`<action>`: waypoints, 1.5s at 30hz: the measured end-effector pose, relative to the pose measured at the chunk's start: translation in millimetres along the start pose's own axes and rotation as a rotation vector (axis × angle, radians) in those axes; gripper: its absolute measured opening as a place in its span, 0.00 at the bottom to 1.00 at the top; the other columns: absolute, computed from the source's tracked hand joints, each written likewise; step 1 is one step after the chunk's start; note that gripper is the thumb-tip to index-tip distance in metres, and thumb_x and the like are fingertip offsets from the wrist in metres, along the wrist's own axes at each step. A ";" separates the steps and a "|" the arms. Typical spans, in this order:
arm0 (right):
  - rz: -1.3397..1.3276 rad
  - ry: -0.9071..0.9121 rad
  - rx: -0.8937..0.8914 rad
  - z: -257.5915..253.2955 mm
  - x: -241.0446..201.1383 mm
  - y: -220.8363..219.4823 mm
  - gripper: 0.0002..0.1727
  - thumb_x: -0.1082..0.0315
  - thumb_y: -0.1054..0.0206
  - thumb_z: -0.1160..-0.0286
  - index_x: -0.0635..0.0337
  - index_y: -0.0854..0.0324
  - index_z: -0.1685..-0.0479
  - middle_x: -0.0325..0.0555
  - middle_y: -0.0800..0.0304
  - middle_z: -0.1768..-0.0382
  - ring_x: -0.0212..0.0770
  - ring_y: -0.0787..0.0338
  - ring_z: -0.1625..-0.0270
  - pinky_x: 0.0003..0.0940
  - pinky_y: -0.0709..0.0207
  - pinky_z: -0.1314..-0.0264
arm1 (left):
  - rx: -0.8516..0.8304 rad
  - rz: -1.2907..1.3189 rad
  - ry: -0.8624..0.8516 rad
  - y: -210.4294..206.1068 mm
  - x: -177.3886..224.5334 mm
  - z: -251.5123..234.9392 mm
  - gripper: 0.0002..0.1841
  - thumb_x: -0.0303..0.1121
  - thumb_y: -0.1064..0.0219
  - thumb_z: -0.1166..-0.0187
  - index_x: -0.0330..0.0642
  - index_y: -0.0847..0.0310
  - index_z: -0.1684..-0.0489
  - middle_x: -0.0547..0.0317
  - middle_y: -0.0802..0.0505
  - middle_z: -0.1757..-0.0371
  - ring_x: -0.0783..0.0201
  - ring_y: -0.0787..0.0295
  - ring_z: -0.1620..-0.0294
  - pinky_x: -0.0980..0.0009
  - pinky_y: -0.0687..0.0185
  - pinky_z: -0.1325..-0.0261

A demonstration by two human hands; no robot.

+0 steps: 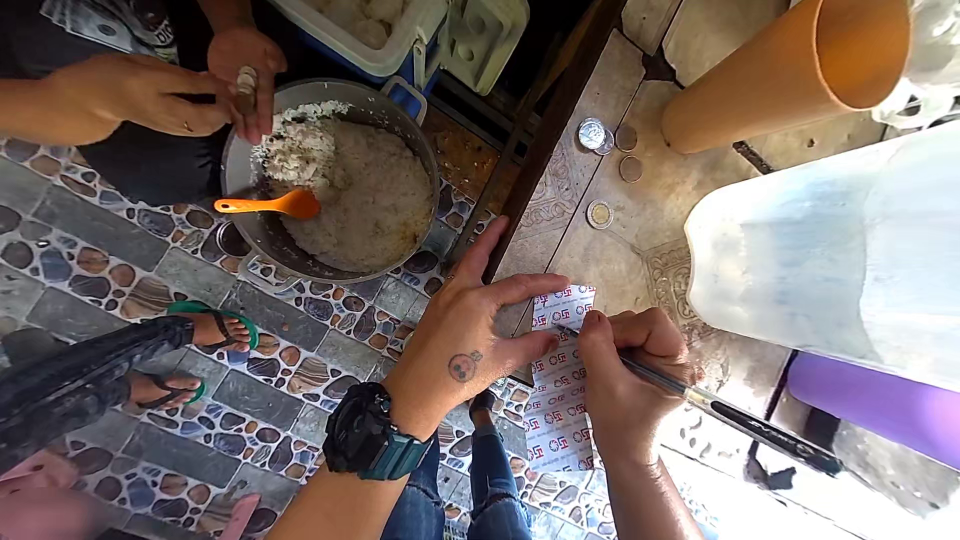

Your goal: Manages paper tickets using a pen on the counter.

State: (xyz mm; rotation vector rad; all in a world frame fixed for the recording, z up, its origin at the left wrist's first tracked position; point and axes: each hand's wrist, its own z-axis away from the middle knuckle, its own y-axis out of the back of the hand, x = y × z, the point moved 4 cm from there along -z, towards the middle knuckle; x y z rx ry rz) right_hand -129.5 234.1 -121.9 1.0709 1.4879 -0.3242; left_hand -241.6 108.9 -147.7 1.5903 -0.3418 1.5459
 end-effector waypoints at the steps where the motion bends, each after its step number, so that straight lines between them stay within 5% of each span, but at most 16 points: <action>1: -0.015 -0.007 0.003 0.2 0.0 0.7 0.15 0.72 0.30 0.32 0.44 0.26 0.82 0.25 0.21 0.82 0.19 0.22 0.81 0.13 0.28 0.82 | -0.002 0.004 0.000 -0.1 -0.5 0.1 0.24 0.49 0.16 0.40 0.79 0.10 0.40 0.58 0.44 0.05 0.61 0.38 0.12 0.56 0.19 0.28; 12: 0.013 -0.054 0.058 0.1 0.9 5.0 0.15 0.71 0.29 0.30 0.43 0.26 0.81 0.25 0.23 0.84 0.20 0.24 0.85 0.14 0.29 0.85 | 0.002 -0.024 -0.066 -5.2 -1.1 1.6 0.19 0.51 0.22 0.32 0.81 0.10 0.41 0.51 0.47 0.05 0.55 0.40 0.10 0.54 0.19 0.28; 45: 0.060 -0.018 0.140 4.3 3.7 5.7 0.16 0.73 0.30 0.32 0.45 0.27 0.82 0.25 0.23 0.83 0.20 0.23 0.83 0.14 0.28 0.83 | -0.008 -0.023 0.004 -5.2 -1.6 0.7 0.18 0.52 0.21 0.36 0.84 0.09 0.45 0.60 0.47 0.05 0.61 0.38 0.11 0.54 0.18 0.30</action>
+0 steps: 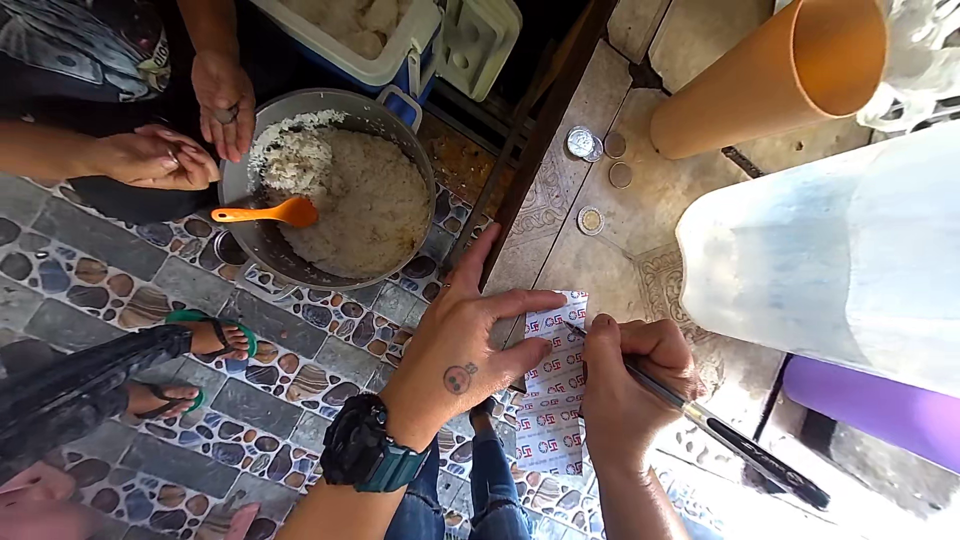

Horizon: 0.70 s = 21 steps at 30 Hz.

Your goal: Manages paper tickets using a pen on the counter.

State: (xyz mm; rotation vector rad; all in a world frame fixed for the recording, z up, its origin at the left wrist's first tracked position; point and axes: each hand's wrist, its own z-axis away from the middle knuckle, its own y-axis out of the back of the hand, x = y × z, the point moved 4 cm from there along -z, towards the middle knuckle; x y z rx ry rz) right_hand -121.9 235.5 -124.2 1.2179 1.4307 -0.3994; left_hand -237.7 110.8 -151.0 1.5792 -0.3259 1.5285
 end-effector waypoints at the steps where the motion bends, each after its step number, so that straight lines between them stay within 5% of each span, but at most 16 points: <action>1: -0.002 0.000 0.002 0.0 0.0 -0.2 0.16 0.73 0.30 0.32 0.45 0.27 0.82 0.25 0.23 0.83 0.20 0.23 0.83 0.14 0.28 0.83 | 0.000 -0.002 0.001 0.1 0.1 0.1 0.18 0.52 0.21 0.36 0.84 0.09 0.45 0.60 0.47 0.05 0.61 0.38 0.11 0.54 0.18 0.30; 21: -0.138 -0.087 0.002 -3.8 -3.9 5.5 0.15 0.74 0.30 0.32 0.45 0.26 0.81 0.29 0.23 0.84 0.24 0.23 0.84 0.17 0.26 0.83 | 0.004 0.006 0.000 0.4 -1.2 -0.6 0.18 0.52 0.20 0.36 0.83 0.09 0.46 0.60 0.46 0.05 0.61 0.39 0.11 0.54 0.19 0.28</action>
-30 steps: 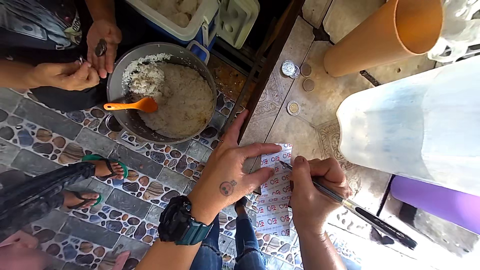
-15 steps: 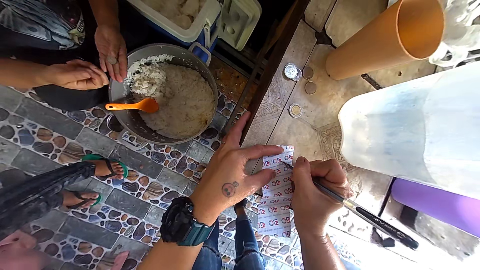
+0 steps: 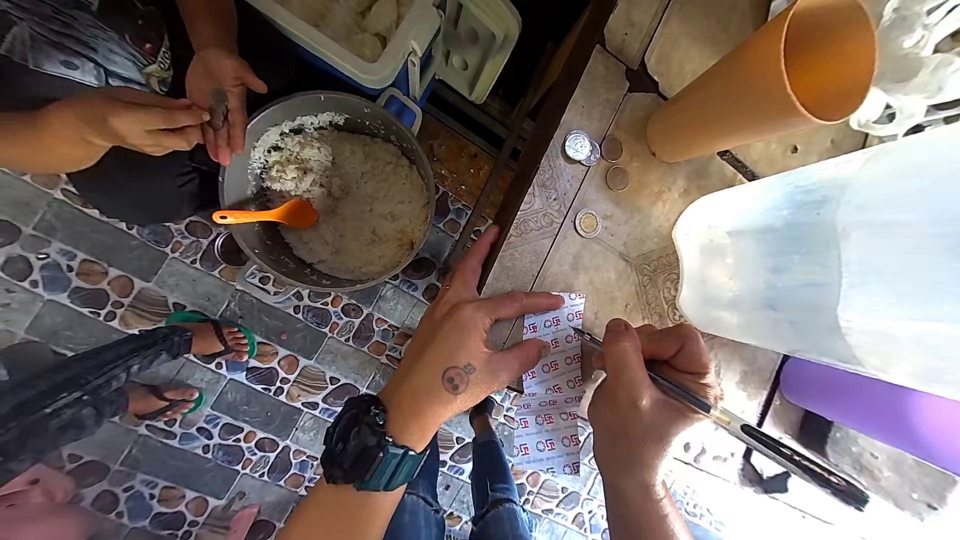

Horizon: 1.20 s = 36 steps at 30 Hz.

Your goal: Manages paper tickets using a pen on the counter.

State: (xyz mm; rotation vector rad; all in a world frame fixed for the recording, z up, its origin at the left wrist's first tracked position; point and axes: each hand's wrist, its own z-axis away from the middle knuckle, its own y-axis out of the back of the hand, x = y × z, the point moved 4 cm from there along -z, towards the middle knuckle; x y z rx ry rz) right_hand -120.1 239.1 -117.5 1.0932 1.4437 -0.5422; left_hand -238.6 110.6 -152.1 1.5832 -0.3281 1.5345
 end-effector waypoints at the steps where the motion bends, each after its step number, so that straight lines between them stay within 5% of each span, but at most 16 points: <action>1: -0.001 0.001 -0.007 0.6 -2.6 -0.2 0.15 0.74 0.30 0.33 0.45 0.25 0.81 0.29 0.22 0.84 0.25 0.22 0.83 0.17 0.25 0.83 | -0.003 -0.002 0.010 0.2 0.4 0.1 0.18 0.52 0.20 0.37 0.83 0.08 0.46 0.60 0.46 0.05 0.61 0.38 0.11 0.54 0.18 0.29; 14: 0.101 0.034 -0.045 4.5 4.9 -3.2 0.16 0.73 0.29 0.32 0.44 0.26 0.83 0.26 0.23 0.86 0.22 0.25 0.85 0.15 0.30 0.86 | -0.007 0.007 0.007 -0.5 1.3 0.5 0.18 0.51 0.19 0.37 0.82 0.08 0.46 0.59 0.47 0.05 0.60 0.40 0.10 0.54 0.19 0.28; 29: -0.040 -0.009 -0.087 4.7 -5.7 -4.1 0.14 0.73 0.29 0.34 0.45 0.24 0.81 0.29 0.21 0.84 0.25 0.20 0.83 0.18 0.23 0.81 | -0.020 -0.002 0.004 0.2 0.4 -0.4 0.20 0.52 0.19 0.39 0.83 0.08 0.46 0.59 0.47 0.05 0.61 0.38 0.11 0.54 0.18 0.31; 36: 0.058 0.028 -0.126 14.1 2.4 -8.7 0.15 0.71 0.28 0.34 0.45 0.26 0.83 0.28 0.21 0.84 0.22 0.21 0.83 0.16 0.26 0.83 | -0.070 -0.018 0.006 2.4 -1.5 -0.6 0.25 0.53 0.17 0.43 0.86 0.11 0.42 0.61 0.51 0.04 0.60 0.45 0.08 0.54 0.19 0.28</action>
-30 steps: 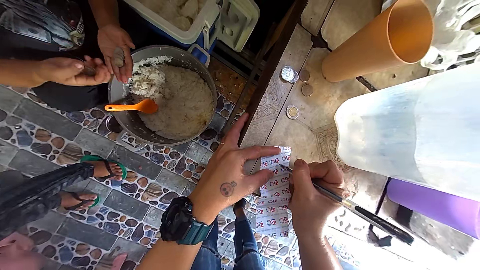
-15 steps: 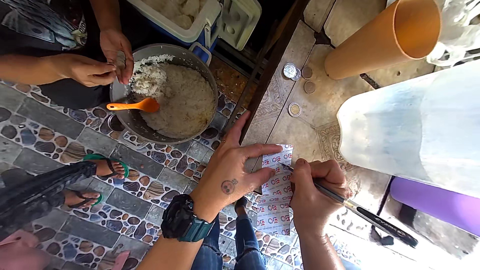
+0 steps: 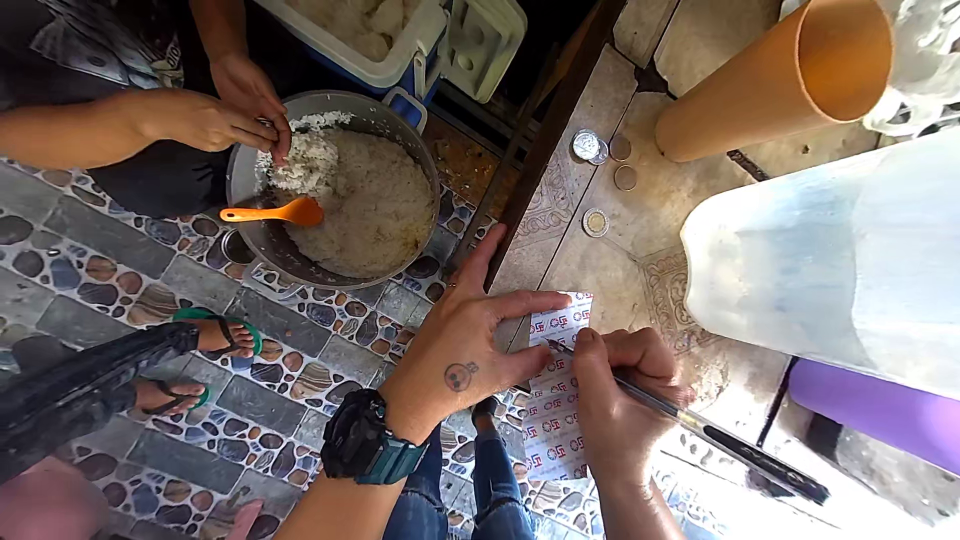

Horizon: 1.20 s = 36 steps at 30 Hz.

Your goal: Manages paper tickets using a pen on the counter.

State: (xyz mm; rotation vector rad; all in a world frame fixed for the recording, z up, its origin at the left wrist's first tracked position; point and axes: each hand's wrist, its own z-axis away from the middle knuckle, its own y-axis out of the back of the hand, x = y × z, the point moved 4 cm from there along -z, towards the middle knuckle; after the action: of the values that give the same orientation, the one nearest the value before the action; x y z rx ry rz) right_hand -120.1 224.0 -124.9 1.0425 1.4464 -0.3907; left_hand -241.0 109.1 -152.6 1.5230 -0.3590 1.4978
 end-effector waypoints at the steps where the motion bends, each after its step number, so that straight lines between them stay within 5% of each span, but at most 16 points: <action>1: 0.006 0.001 0.002 0.4 -0.1 0.3 0.14 0.71 0.28 0.34 0.45 0.26 0.83 0.27 0.20 0.84 0.22 0.21 0.83 0.15 0.26 0.83 | -0.004 0.000 -0.003 0.1 -0.1 -0.1 0.25 0.53 0.17 0.43 0.87 0.11 0.42 0.61 0.51 0.04 0.60 0.45 0.08 0.54 0.19 0.28; 36: 0.002 -0.027 0.086 1.6 4.4 10.7 0.15 0.74 0.29 0.36 0.47 0.27 0.85 0.29 0.23 0.86 0.23 0.23 0.85 0.16 0.28 0.84 | -0.005 0.015 -0.006 -1.4 -1.4 -1.5 0.27 0.52 0.16 0.45 0.88 0.12 0.41 0.59 0.50 0.04 0.60 0.44 0.09 0.54 0.21 0.27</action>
State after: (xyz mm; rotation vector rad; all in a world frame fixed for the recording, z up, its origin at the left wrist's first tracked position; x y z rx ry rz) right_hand -110.1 230.1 -125.7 1.1041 1.4149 -0.4671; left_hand -241.2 110.5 -154.6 1.5243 -0.3782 1.5038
